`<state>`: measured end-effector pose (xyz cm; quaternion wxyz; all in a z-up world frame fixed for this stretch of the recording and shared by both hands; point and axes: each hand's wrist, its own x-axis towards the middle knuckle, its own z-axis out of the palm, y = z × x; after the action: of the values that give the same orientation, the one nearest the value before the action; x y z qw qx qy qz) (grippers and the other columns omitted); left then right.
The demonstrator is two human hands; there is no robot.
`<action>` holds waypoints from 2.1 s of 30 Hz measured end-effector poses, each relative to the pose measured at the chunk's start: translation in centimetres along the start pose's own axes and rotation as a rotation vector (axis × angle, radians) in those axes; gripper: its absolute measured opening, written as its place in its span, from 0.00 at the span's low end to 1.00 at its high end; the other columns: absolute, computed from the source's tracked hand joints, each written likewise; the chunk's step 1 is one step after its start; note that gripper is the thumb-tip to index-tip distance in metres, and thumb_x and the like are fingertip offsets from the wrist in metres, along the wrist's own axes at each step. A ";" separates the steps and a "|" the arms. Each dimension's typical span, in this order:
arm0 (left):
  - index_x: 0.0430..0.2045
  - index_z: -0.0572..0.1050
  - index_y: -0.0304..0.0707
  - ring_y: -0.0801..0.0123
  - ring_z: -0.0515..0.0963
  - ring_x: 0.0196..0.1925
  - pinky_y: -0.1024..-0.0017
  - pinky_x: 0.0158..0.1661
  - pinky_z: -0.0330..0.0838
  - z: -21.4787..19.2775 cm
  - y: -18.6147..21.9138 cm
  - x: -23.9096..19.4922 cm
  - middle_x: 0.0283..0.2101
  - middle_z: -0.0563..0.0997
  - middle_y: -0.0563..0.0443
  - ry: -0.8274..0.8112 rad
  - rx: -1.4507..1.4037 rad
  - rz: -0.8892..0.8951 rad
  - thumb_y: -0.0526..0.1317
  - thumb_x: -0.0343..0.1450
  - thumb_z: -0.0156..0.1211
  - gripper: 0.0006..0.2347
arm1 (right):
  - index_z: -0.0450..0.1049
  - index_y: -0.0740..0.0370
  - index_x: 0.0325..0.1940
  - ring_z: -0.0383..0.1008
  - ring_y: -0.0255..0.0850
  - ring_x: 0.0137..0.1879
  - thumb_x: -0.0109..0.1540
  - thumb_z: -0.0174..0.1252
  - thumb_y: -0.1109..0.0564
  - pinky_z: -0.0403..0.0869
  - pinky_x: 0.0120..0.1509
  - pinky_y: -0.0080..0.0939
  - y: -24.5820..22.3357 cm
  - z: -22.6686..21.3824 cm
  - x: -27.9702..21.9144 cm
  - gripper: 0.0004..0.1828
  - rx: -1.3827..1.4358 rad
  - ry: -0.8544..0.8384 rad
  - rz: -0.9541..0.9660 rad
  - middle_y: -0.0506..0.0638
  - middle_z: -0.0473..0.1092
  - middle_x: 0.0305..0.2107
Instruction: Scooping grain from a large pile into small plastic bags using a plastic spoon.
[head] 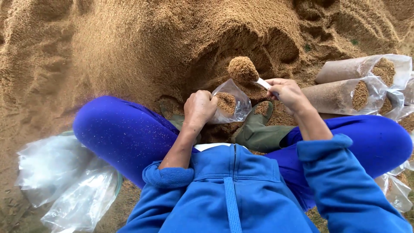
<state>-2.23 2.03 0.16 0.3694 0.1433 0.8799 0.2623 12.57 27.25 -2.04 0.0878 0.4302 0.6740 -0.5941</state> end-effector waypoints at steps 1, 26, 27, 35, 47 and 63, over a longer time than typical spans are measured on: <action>0.17 0.81 0.39 0.34 0.83 0.38 0.49 0.38 0.76 0.0 0.2 -0.2 0.24 0.83 0.35 -0.013 0.016 0.009 0.46 0.63 0.51 0.13 | 0.70 0.76 0.62 0.70 0.34 0.39 0.65 0.47 0.66 0.65 0.43 0.31 -0.4 -0.1 -0.8 0.22 -0.016 -0.004 -0.004 0.58 0.73 0.41; 0.23 0.84 0.36 0.35 0.84 0.42 0.47 0.43 0.77 0.1 -0.1 -1.3 0.31 0.84 0.32 0.014 0.100 -0.006 0.46 0.65 0.49 0.16 | 0.80 0.43 0.50 0.73 0.39 0.34 0.57 0.54 0.55 0.70 0.38 0.40 -0.9 4.9 -9.3 0.19 -1.448 0.383 -0.922 0.44 0.71 0.24; 0.22 0.83 0.35 0.35 0.85 0.42 0.47 0.44 0.77 -0.1 0.0 -1.8 0.31 0.84 0.31 -0.016 0.109 0.013 0.47 0.64 0.51 0.16 | 0.80 0.43 0.47 0.74 0.40 0.34 0.56 0.54 0.55 0.71 0.37 0.39 -2.0 4.9 -9.9 0.17 -1.444 0.365 -0.929 0.44 0.71 0.23; 0.23 0.84 0.32 0.38 0.86 0.41 0.48 0.43 0.79 1.2 -1.2 -1.5 0.28 0.85 0.33 -0.029 0.184 0.052 0.43 0.65 0.48 0.16 | 0.81 0.52 0.33 0.75 0.39 0.31 0.60 0.50 0.60 0.72 0.30 0.38 3.9 12.0 -3.8 0.12 -1.666 0.090 -0.574 0.45 0.73 0.20; 0.24 0.85 0.28 0.37 0.86 0.41 0.46 0.44 0.80 0.6 0.0 -1.9 0.28 0.84 0.29 -0.003 0.203 0.049 0.39 0.64 0.50 0.15 | 0.83 0.45 0.29 0.78 0.34 0.35 0.59 0.51 0.58 0.74 0.33 0.34 4.6 12.6 -3.7 0.15 -1.637 0.050 -0.626 0.42 0.76 0.21; 0.30 0.85 0.27 0.37 0.85 0.47 0.46 0.49 0.78 -0.4 0.6 -2.2 0.34 0.85 0.30 -0.068 0.242 -0.026 0.43 0.66 0.48 0.18 | 0.82 0.63 0.49 0.59 0.40 0.25 0.65 0.60 0.63 0.59 0.27 0.37 -10.1 -3.4 -7.6 0.10 -0.405 -0.003 -0.041 0.62 0.77 0.28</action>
<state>-0.97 1.37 2.04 0.3824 0.1841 0.8939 0.1443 11.66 27.38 11.06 0.1613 0.3893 0.7882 -0.4486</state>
